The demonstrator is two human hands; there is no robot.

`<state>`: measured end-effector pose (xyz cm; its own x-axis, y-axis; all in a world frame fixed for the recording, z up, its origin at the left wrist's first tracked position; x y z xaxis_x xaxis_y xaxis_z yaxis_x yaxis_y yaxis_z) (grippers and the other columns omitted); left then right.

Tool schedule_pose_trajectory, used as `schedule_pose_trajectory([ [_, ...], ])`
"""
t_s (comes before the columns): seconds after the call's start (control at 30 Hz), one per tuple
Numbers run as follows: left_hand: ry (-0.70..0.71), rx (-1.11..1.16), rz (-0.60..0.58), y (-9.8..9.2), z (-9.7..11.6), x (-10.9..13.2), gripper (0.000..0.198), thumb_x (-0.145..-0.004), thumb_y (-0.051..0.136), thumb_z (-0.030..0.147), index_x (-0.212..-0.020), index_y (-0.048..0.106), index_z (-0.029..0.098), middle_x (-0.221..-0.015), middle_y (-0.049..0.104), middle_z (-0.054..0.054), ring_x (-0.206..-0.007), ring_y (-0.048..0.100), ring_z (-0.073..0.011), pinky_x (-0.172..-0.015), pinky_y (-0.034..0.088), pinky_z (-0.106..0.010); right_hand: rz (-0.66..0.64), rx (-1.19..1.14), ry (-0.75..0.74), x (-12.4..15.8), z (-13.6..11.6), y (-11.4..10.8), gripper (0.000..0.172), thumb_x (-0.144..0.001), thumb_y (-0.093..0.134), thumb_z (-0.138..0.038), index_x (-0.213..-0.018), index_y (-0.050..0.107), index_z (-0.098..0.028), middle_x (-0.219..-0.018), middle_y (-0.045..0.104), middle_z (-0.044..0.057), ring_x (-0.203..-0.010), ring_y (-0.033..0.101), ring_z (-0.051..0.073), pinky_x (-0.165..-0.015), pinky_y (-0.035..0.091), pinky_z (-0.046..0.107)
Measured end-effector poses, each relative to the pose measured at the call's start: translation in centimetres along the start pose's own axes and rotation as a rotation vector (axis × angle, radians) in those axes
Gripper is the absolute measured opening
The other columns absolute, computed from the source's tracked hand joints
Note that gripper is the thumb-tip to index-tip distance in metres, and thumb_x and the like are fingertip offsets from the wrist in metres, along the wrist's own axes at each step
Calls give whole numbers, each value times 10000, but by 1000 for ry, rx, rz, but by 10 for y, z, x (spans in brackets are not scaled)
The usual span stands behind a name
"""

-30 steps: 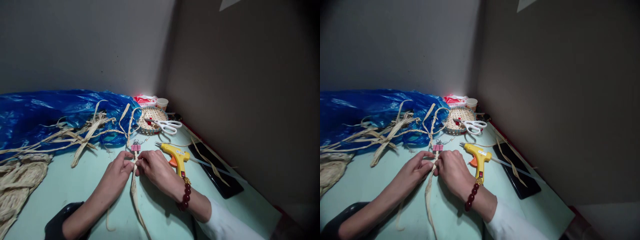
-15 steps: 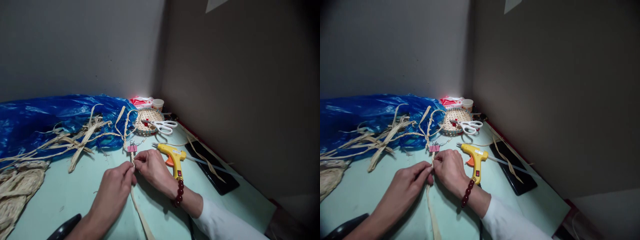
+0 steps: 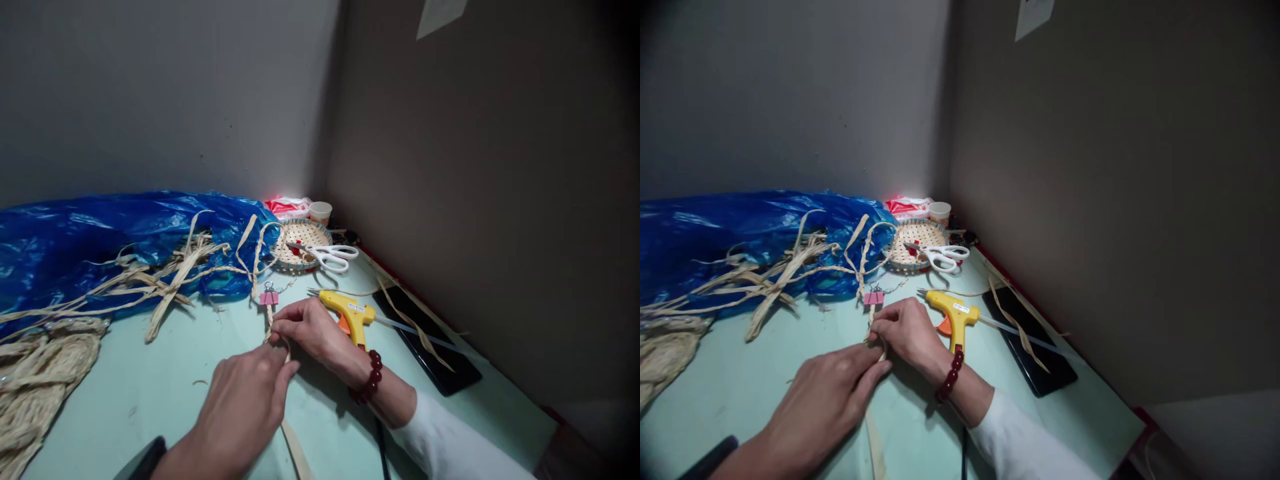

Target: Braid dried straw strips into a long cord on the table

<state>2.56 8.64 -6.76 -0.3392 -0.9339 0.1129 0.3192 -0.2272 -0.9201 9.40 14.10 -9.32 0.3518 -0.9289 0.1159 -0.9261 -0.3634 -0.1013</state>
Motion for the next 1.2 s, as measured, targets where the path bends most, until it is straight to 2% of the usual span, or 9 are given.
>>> schedule_pose_trajectory([
  [0.03,-15,29,32,-12,-5,-2,360,-906,380,319,-735,674,200,-816,703,-92,-770,647,-283,-695,406,-374,4,6,-5,0,-1,-1,161,-709,564,-159,-620,691,-118,-614,645,18,-534,467,91,-503,328,195],
  [0.13,-105,269,241,-46,-34,-11,332,-875,454,412,-745,662,189,-872,679,-73,-845,604,-254,-778,402,-370,9,-26,-2,2,-4,-4,180,-713,562,-160,-630,718,-125,-602,644,12,-536,468,90,-530,340,198],
  [0.23,-114,853,60,-18,-43,-28,221,-800,575,385,-879,603,180,-852,653,-40,-794,597,-183,-746,432,-300,-11,-131,28,4,-2,0,215,-728,529,-145,-684,738,-120,-594,645,17,-541,504,102,-567,378,210],
  [0.33,-193,1188,-96,16,-40,-34,250,-755,611,400,-774,511,171,-620,506,47,-479,415,-65,-470,326,-182,10,-111,6,4,-3,-1,223,-735,521,-124,-735,744,-117,-603,650,18,-561,524,110,-583,388,212],
  [0.47,-254,1184,-68,26,-44,-32,263,-761,580,418,-752,501,167,-530,364,100,-416,194,-35,-385,120,-165,50,180,-68,6,-11,-7,217,-776,528,-155,-736,740,-133,-642,670,20,-574,500,108,-543,342,203],
  [0.67,-284,1099,2,25,-55,-30,199,-757,560,359,-715,517,169,-438,353,106,-376,221,-37,-364,118,-163,78,529,-139,15,-28,-4,236,-799,509,-132,-676,710,-150,-593,643,12,-535,450,96,-535,288,216],
  [0.83,-254,1068,64,23,-54,-32,218,-735,571,364,-813,521,167,-425,491,75,-355,260,-45,-365,151,-166,141,760,-124,18,-31,-3,228,-825,522,-179,-661,681,-171,-518,544,-4,-490,348,97,-516,225,245],
  [1.03,-246,1094,66,20,-52,-33,249,-720,556,400,-803,495,173,-483,575,39,-341,258,-49,-358,161,-182,111,802,-160,20,-32,0,278,-862,501,-195,-634,660,-198,-530,540,-12,-493,370,97,-524,212,252],
  [1.2,-267,1060,156,14,-59,-31,145,-721,571,301,-678,507,178,-469,554,47,-384,315,-59,-389,203,-175,210,1081,-320,36,-56,7,214,-854,544,-181,-659,630,-196,-627,583,12,-546,422,133,-517,170,300],
])
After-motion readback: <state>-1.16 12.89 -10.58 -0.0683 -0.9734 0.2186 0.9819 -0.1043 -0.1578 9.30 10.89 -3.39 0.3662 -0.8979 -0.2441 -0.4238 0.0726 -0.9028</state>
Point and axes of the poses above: each hand's wrist, its own x-axis away from the middle knuckle, its own y-axis out of the palm, z = x × y, the point moved 10 cm from there along -x, towards the middle knuckle
